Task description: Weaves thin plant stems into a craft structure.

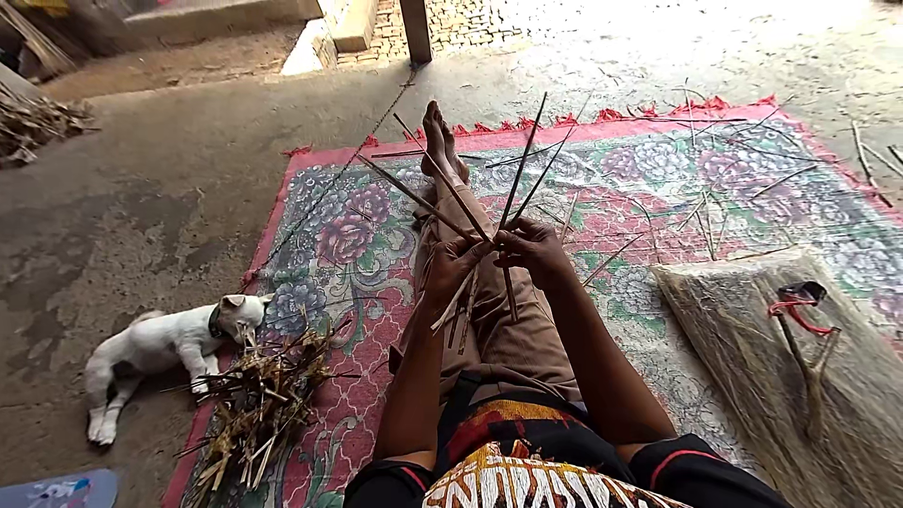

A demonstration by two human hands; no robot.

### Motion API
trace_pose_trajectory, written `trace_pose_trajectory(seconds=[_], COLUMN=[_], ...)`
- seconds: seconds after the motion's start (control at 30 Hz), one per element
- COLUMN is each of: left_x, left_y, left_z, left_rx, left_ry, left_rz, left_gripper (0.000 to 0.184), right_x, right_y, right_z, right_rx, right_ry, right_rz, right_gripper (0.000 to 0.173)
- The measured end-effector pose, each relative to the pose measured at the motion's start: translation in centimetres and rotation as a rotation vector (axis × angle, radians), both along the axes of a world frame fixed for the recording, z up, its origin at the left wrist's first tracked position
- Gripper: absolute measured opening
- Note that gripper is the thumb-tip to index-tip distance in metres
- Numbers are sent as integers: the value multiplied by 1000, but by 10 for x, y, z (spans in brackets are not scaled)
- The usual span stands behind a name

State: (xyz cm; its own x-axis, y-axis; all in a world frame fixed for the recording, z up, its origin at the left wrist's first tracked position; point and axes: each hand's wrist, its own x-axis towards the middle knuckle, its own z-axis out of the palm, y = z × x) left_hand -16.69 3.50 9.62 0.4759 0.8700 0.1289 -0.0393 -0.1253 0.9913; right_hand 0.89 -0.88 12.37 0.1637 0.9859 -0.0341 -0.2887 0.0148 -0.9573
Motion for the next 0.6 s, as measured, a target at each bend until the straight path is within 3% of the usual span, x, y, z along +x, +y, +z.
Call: trace_pose_trajectory(seconds=[0.17,0.43,0.6], left_x=[-6,-27,-35], left_y=[12,12,15], left_z=[3,12,17], left_rx=[89,91,96], left_ry=[49,166,260], left_rz=[-65,29,-6], left_gripper=[10,6,10], right_x=[-9,-15,-26], right_y=[-1,7,11], right_z=[0,-9,-9], right_rx=[67,325,266], right_ry=[-104,-333,-314], right_rz=[10,170,114], right_gripper=[7,12,10])
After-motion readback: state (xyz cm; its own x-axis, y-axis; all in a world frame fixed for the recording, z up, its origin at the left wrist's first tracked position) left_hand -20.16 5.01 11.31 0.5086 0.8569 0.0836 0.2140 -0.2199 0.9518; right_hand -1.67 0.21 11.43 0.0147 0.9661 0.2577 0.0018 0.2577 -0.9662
